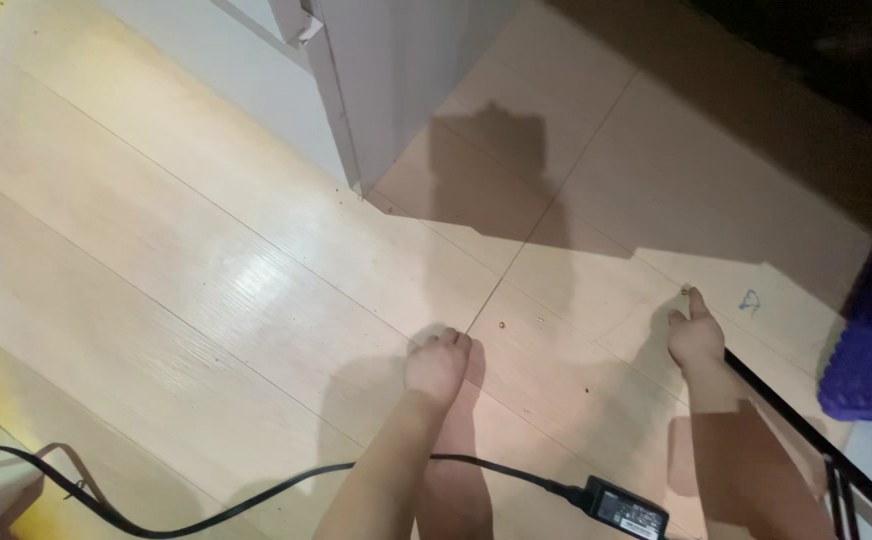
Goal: The person organizes various items in a desk drawer and on the desk surface, including pencils, a stapler, and small containers.
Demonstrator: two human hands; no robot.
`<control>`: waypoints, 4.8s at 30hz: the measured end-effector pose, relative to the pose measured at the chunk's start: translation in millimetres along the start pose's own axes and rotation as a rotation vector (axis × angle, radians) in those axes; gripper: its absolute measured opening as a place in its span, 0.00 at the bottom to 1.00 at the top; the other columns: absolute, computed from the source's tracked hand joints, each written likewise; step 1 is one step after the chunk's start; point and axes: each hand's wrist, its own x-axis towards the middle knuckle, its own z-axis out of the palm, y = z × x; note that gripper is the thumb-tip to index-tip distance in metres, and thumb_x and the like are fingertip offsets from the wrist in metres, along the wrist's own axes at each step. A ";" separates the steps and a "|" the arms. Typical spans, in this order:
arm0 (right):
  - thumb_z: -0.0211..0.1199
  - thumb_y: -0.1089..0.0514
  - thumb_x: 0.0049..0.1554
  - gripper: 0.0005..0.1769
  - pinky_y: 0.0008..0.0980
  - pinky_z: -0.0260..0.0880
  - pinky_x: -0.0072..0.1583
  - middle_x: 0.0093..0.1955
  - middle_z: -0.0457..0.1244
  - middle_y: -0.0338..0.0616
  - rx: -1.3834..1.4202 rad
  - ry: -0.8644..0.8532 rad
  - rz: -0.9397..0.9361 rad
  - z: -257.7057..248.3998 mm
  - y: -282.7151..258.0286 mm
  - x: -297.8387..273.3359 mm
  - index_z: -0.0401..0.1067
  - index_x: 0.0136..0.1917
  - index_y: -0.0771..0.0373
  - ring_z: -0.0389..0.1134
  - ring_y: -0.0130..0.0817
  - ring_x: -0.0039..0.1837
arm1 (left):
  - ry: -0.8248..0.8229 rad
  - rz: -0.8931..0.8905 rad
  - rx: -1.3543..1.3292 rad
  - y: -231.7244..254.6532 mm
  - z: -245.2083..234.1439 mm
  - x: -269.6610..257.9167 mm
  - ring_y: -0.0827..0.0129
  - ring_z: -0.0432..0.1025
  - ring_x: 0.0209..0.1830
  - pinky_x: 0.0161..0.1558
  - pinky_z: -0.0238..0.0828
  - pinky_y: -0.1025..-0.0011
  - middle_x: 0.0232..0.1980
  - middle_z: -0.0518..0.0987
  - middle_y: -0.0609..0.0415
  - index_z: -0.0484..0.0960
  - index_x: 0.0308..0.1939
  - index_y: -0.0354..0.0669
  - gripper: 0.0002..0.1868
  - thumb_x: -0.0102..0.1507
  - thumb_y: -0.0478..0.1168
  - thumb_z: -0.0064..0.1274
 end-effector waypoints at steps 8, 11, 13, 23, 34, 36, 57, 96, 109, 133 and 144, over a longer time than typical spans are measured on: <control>0.50 0.54 0.60 0.14 0.41 0.64 0.46 0.47 0.65 0.48 -0.160 0.289 -0.095 35.7 69.8 84.7 0.72 0.54 0.57 0.65 0.48 0.47 | 0.125 -0.205 -0.352 5.4 1.5 2.8 0.46 0.70 0.31 0.28 0.63 0.52 0.34 0.72 0.47 0.68 0.32 0.42 0.06 0.59 0.39 0.38; 0.52 0.55 0.61 0.10 0.41 0.64 0.40 0.40 0.66 0.51 -0.164 0.329 -0.130 50.9 85.3 87.7 0.71 0.50 0.59 0.65 0.48 0.41 | -0.012 -0.304 -0.563 23.6 -43.6 3.5 0.46 0.69 0.39 0.37 0.61 0.53 0.40 0.74 0.44 0.67 0.42 0.43 0.10 0.63 0.41 0.32; 0.54 0.55 0.62 0.09 0.43 0.64 0.39 0.42 0.65 0.51 -0.124 0.351 -0.151 58.9 94.0 85.2 0.68 0.49 0.62 0.66 0.48 0.42 | -0.104 -0.281 -0.575 31.4 -52.8 10.2 0.48 0.69 0.45 0.43 0.63 0.57 0.46 0.74 0.44 0.68 0.52 0.44 0.16 0.61 0.38 0.31; 0.45 0.57 0.60 0.08 0.14 0.58 0.43 0.36 0.52 0.31 1.394 -0.254 0.267 93.3 42.2 -22.8 0.56 0.38 0.59 0.58 0.20 0.39 | 0.058 0.103 -0.031 50.5 -27.8 30.3 0.61 0.74 0.35 0.35 0.74 0.64 0.31 0.73 0.53 0.75 0.38 0.39 0.07 0.56 0.30 0.49; 0.52 0.60 0.59 0.16 0.29 0.59 0.35 0.35 0.59 0.47 0.365 -0.340 -0.159 125.4 -27.2 -108.8 0.65 0.57 0.73 0.58 0.29 0.33 | 0.021 -0.447 -1.097 -5.6 -23.2 -39.4 0.48 0.70 0.51 0.51 0.66 0.54 0.45 0.77 0.40 0.79 0.42 0.38 0.10 0.61 0.34 0.44; 0.57 0.50 0.58 0.21 0.39 0.65 0.51 0.52 0.64 0.48 -0.040 -0.290 -0.273 131.4 -39.1 -109.2 0.65 0.62 0.61 0.65 0.42 0.55 | 0.304 -0.742 -1.992 -33.5 -12.5 -63.1 0.74 0.60 0.14 0.16 0.54 0.80 0.17 0.66 0.54 0.72 0.30 0.42 0.07 0.53 0.29 0.39; 0.48 0.56 0.55 0.16 0.52 0.65 0.55 0.46 0.65 0.64 -0.467 -0.616 -0.709 124.1 -152.5 -273.8 0.72 0.50 0.63 0.64 0.61 0.55 | 0.196 -0.580 -2.957 6.2 -25.4 -93.7 0.61 0.75 0.40 0.41 0.74 0.63 0.43 0.79 0.51 0.78 0.49 0.44 0.19 0.64 0.50 0.39; 0.36 0.68 0.49 0.18 0.52 0.62 0.49 0.53 0.60 0.59 -0.589 -0.201 -0.942 240.6 -240.4 -90.5 0.62 0.51 0.69 0.61 0.58 0.52 | 0.484 -1.229 -2.117 -123.7 -72.1 -136.4 0.59 0.71 0.26 0.27 0.67 0.70 0.27 0.75 0.45 0.75 0.34 0.34 0.18 0.63 0.47 0.39; 0.53 0.68 0.39 0.09 0.41 0.62 0.33 0.38 0.58 0.44 -0.881 0.104 -1.286 285.3 -209.8 -70.9 0.63 0.37 0.62 0.60 0.43 0.44 | 0.530 -1.222 -2.182 -126.1 -75.5 -134.6 0.59 0.71 0.21 0.19 0.64 0.74 0.23 0.72 0.44 0.73 0.32 0.32 0.16 0.64 0.44 0.41; 0.57 0.57 0.48 0.10 0.30 0.67 0.53 0.45 0.68 0.40 -0.117 -0.474 -1.238 -2.7 -320.4 -485.2 0.76 0.44 0.55 0.69 0.33 0.50 | 0.751 -0.786 -3.057 -29.9 -418.4 -274.0 0.58 0.72 0.31 0.39 0.70 0.68 0.30 0.75 0.45 0.76 0.36 0.35 0.12 0.62 0.43 0.48; 0.56 0.52 0.50 0.15 0.23 0.62 0.57 0.48 0.71 0.38 -0.316 -0.517 -0.325 26.6 -407.6 -489.5 0.79 0.46 0.57 0.68 0.28 0.53 | 0.970 -0.904 -2.664 -192.0 -503.2 -381.2 0.57 0.73 0.36 0.40 0.72 0.67 0.35 0.76 0.43 0.75 0.42 0.32 0.14 0.63 0.42 0.44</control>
